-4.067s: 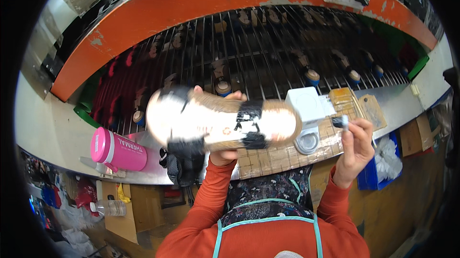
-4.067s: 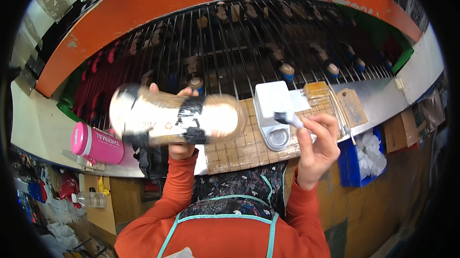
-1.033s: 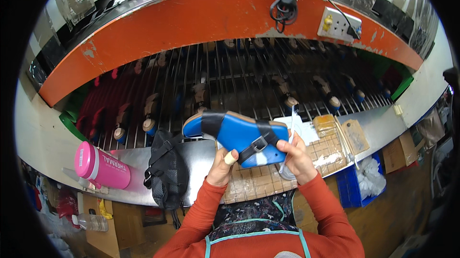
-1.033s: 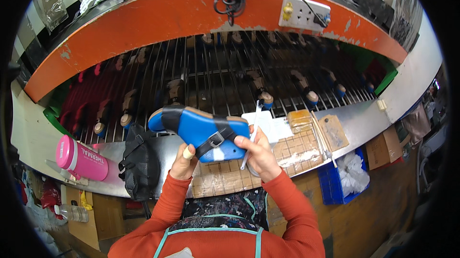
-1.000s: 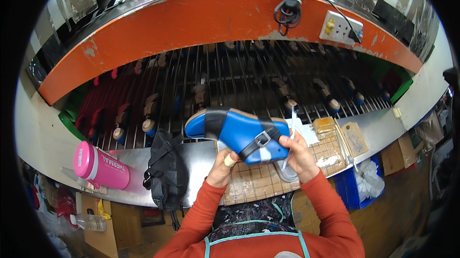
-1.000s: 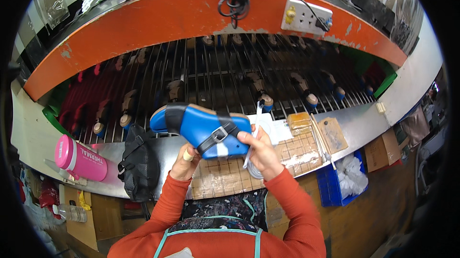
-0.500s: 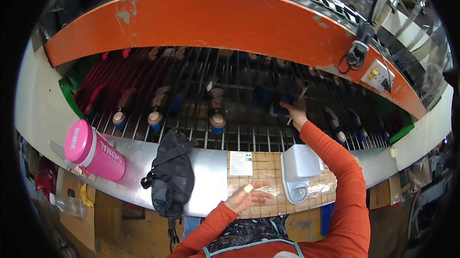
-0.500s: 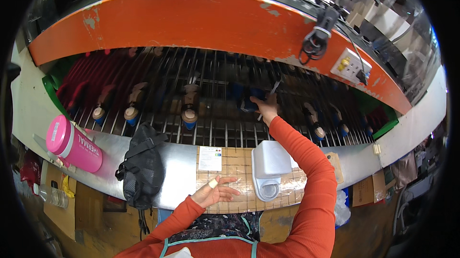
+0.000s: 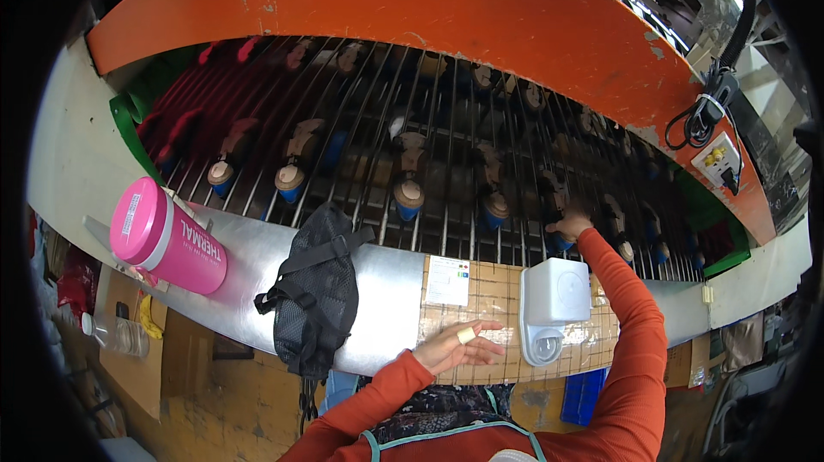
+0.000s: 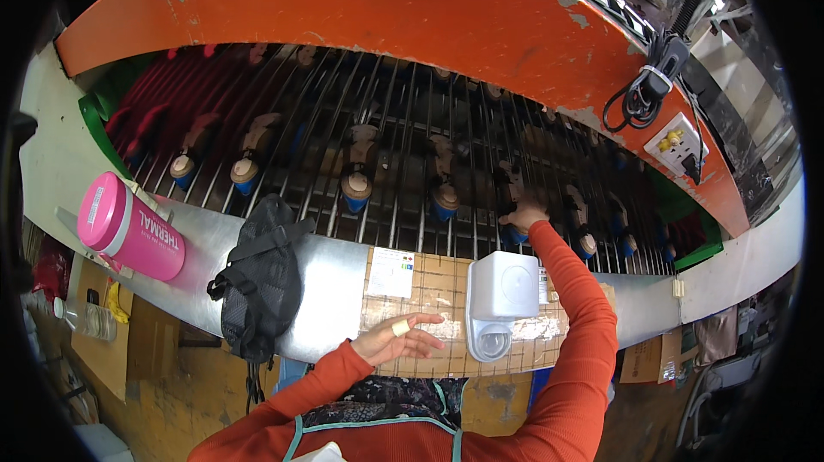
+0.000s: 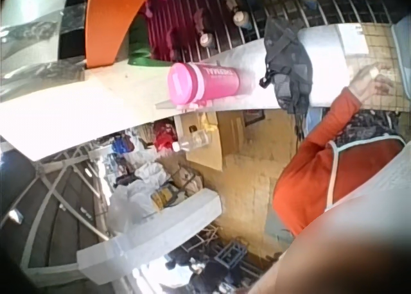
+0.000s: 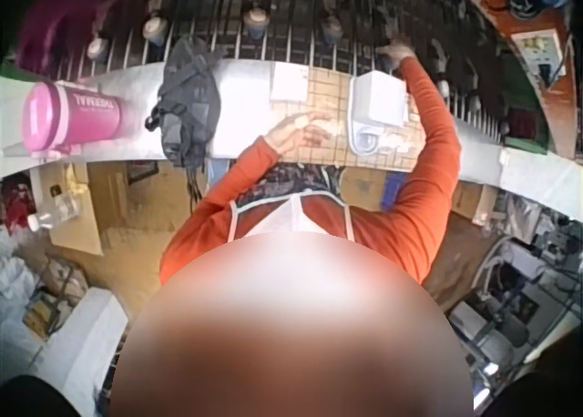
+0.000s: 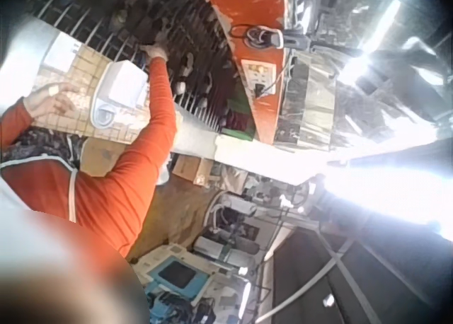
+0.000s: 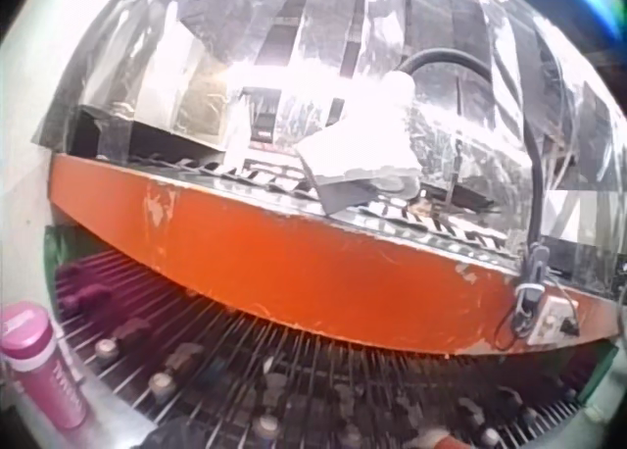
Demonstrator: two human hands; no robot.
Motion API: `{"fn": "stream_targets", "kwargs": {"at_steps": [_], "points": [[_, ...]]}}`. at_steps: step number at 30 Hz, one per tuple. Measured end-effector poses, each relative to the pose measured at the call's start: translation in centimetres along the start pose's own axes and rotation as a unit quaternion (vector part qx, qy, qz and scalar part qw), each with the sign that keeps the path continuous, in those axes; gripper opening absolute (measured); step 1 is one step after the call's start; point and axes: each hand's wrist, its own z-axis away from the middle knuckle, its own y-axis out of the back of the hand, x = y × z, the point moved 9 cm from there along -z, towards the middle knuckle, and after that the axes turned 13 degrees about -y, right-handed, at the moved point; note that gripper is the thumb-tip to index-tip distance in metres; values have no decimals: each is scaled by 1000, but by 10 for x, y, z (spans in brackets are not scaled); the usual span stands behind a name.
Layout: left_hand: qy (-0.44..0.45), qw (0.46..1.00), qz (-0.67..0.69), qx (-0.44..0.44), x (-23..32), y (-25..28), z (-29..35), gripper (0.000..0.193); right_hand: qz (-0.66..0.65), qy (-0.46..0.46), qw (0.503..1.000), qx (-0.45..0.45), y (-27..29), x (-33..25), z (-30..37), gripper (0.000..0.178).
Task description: The person repeatedly applies a white adhesive to the sole and strap areas of a blue and beige sandal using a small brush. The sandal is rotated and repositioned frequently to access different sections. The person then places the sandal on a drying rack and retrieves another sandal to continue the process.
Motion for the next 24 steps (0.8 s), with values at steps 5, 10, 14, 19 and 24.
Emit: {"fn": "stream_targets", "kwargs": {"at_steps": [5,10,14,19,24], "points": [[-5,1000,-9,4,2,-1,0,63,-51,7,995,-86,-34,26,-13,83],[-21,1000,-18,-6,3,1,2,61,-476,17,877,-69,54,27,-13,47],[-19,999,-35,-33,10,-8,-1,63,-586,-81,796,-128,121,24,57,42],[-80,992,19,-93,37,-69,-18,77,-706,43,705,-47,170,14,206,38],[-48,995,63,-64,34,-115,-5,100,-744,73,655,-107,145,9,337,66]]}}
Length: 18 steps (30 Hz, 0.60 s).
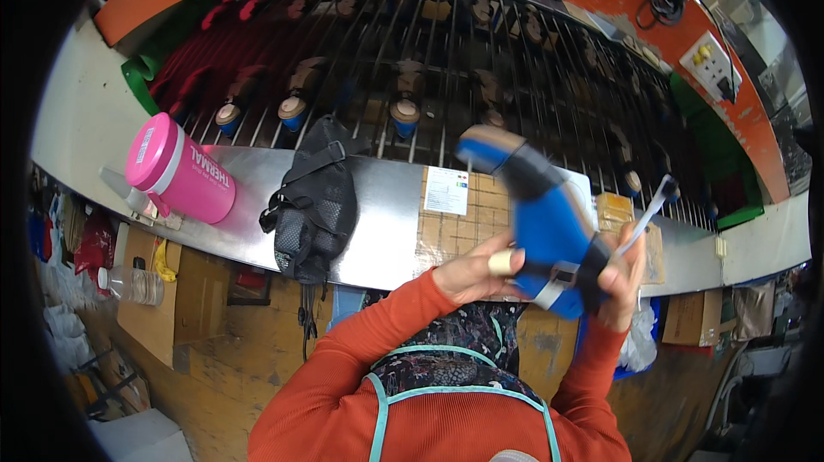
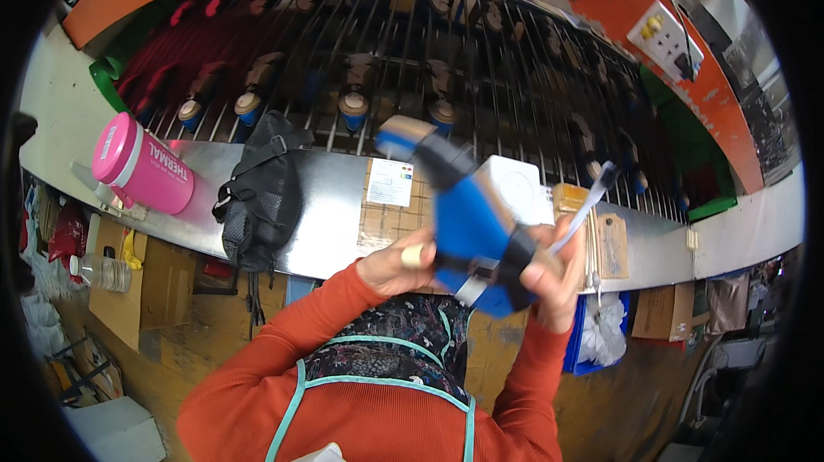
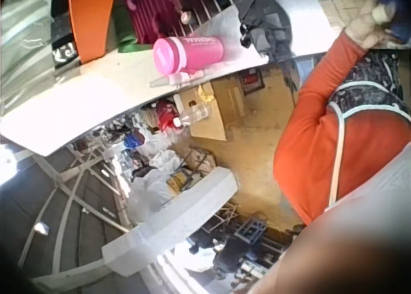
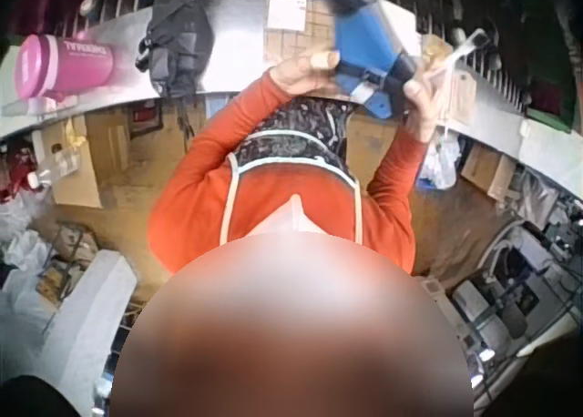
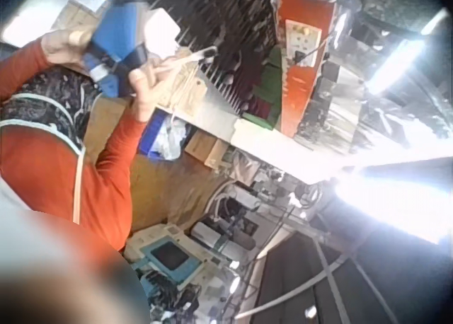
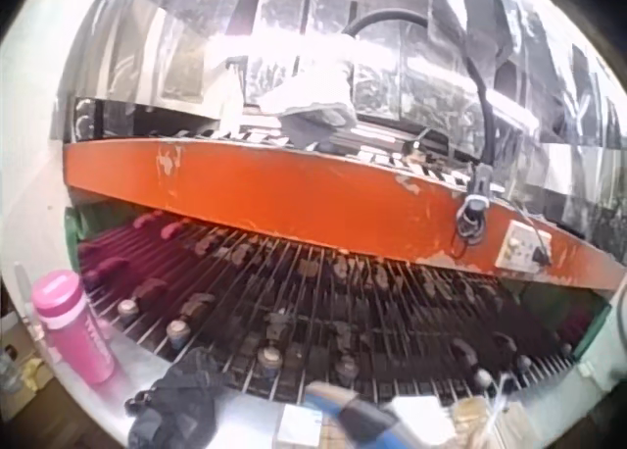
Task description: The person repeatedly applies a white adhesive to the sole and strap areas of a blue and beige sandal using a small brush. The sandal is rotated and repositioned frequently to access different sections. The person then places the sandal on a drying rack and retrieves another sandal to continue the process.
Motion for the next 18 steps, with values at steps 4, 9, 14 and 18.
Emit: {"fn": "stream_targets", "kwargs": {"at_steps": [4,9,14,18], "points": [[3,997,16,74,-26,1,28,97,-1,-30,997,-73,-3,41,40,64],[-96,978,-115,144,-8,20,50,101,282,-14,951,124,63,63,52,16],[-393,823,-409,45,78,-5,60,109,561,62,789,243,78,69,58,6],[-458,749,-448,171,102,9,68,114,589,98,749,287,74,77,52,5]]}}
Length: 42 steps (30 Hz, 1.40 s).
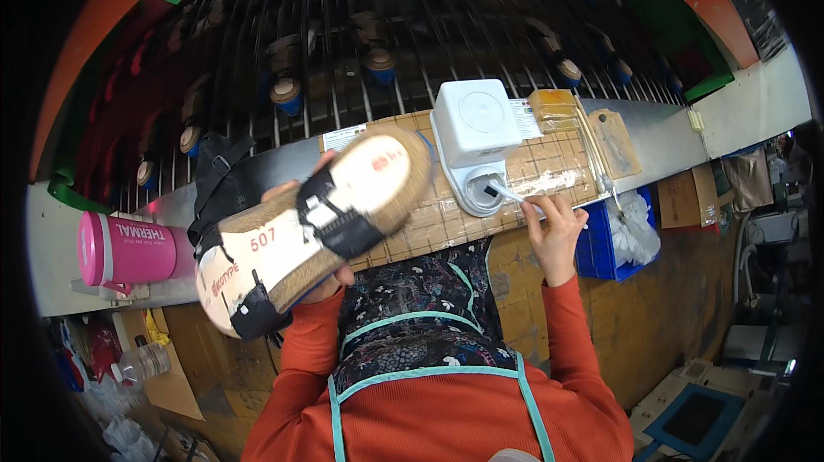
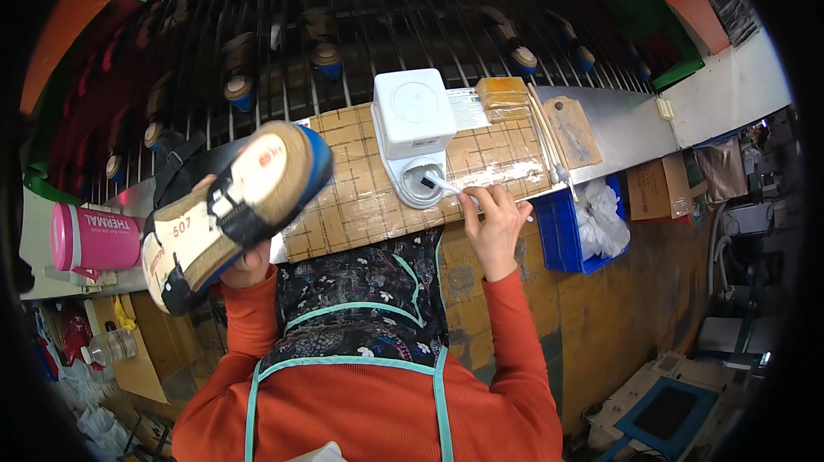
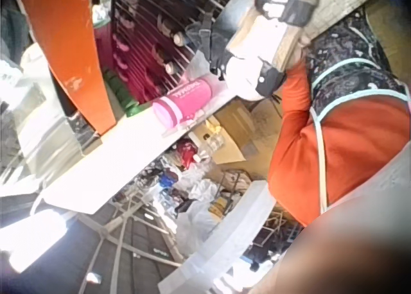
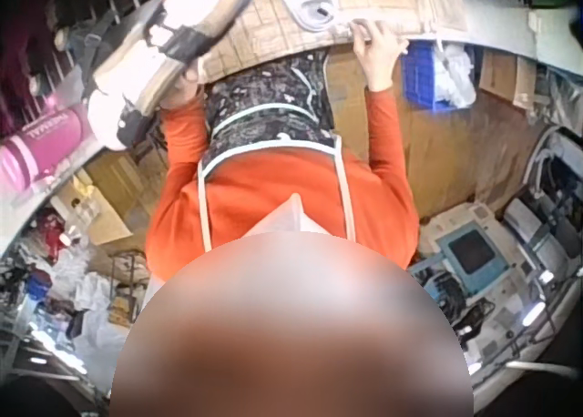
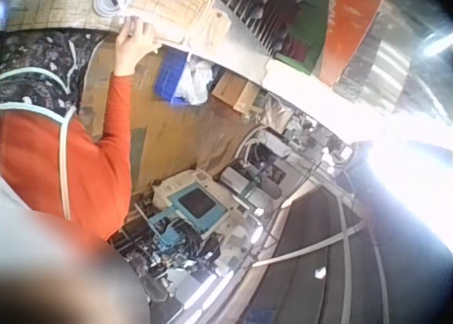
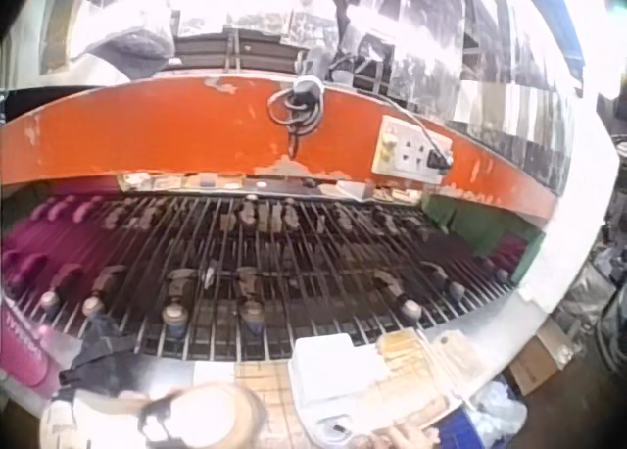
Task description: The person repeatedly applies a white adhesive to the sole and strap areas of a blue and beige sandal using a small brush. The sandal is rotated and repositioned frequently to access different sections. The person then places the sandal on a drying rack and retrieves another sandal to continue the process.
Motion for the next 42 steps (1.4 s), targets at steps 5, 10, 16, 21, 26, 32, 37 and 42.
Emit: {"fn": "stream_targets", "kwargs": {"at_steps": [5,10,16,21,26,32,37,42], "points": [[-79,981,-173,31,19,18,-12,97,48,55,997,34,-7,-15,-4,6],[-156,908,-379,-87,39,8,-28,92,43,42,998,-6,-7,-14,-5,8],[-222,876,-417,-99,33,-2,-30,74,-232,-237,915,-229,-48,49,2,19],[133,976,-36,168,-61,36,10,60,-408,-403,727,-377,-81,67,32,18],[-314,900,-285,-95,-19,-27,11,35,-388,-210,876,-195,-33,10,2,9],[-359,869,-321,-113,-6,-50,-6,33,-270,35,949,158,74,-87,9,23],[-368,856,-344,-118,8,-50,-6,38,-394,-12,919,19,41,-115,10,17],[-367,850,-354,-135,16,-42,5,43,-392,-40,919,16,20,-126,6,16]]}}
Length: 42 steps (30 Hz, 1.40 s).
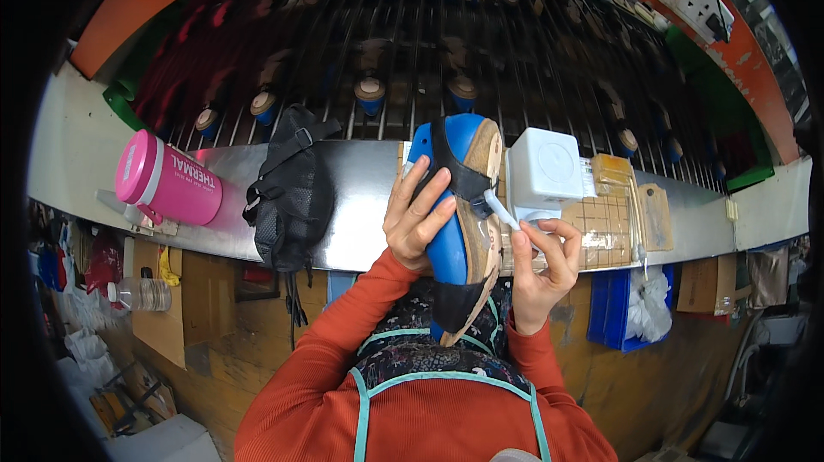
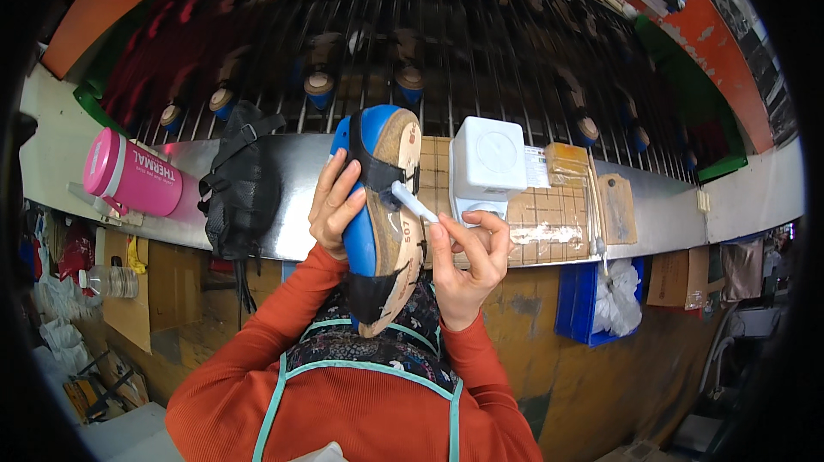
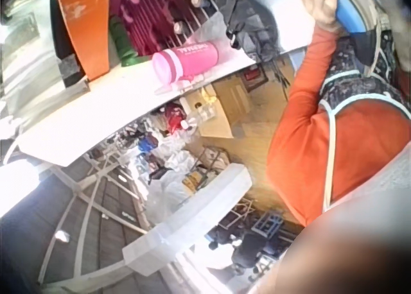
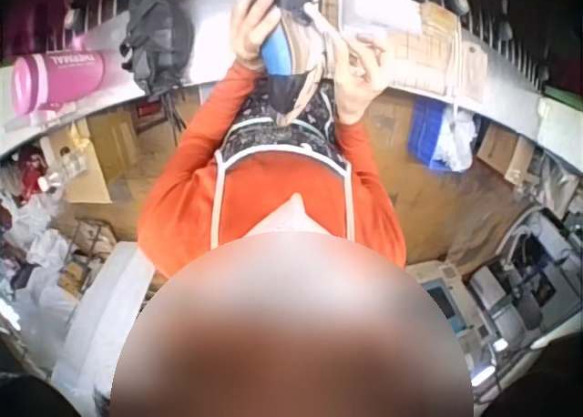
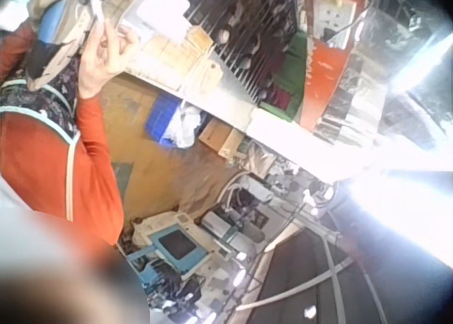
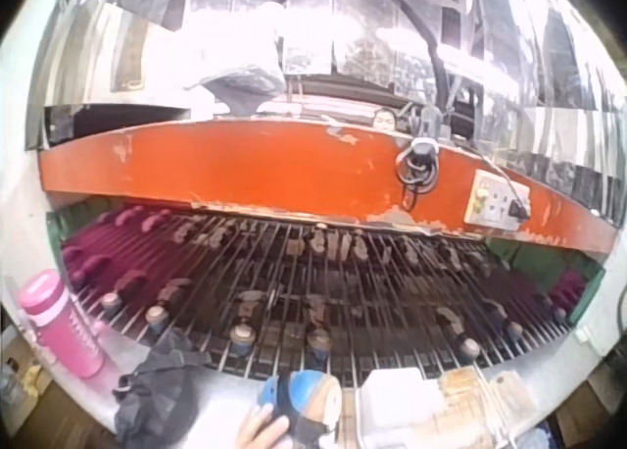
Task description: The person repeatedly applies a white adhesive to the sole and strap areas of a blue and beige sandal using a small brush. The sandal is rotated and repositioned frequently to access different sections. The person then places the sandal on a drying rack and retrieves another sandal to continue the process.
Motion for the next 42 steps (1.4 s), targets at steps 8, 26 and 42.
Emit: {"fn": "stream_targets", "kwargs": {"at_steps": [8,26,42], "points": [[-14,1000,-6,-20,6,7,3,38,65,73,994,45,-6,-16,-25,17],[-32,998,2,-51,4,7,-5,39,119,148,979,-80,-2,-32,-47,20],[-22,999,25,-28,-5,12,-12,38,152,284,940,-111,-9,-62,-48,22]]}}
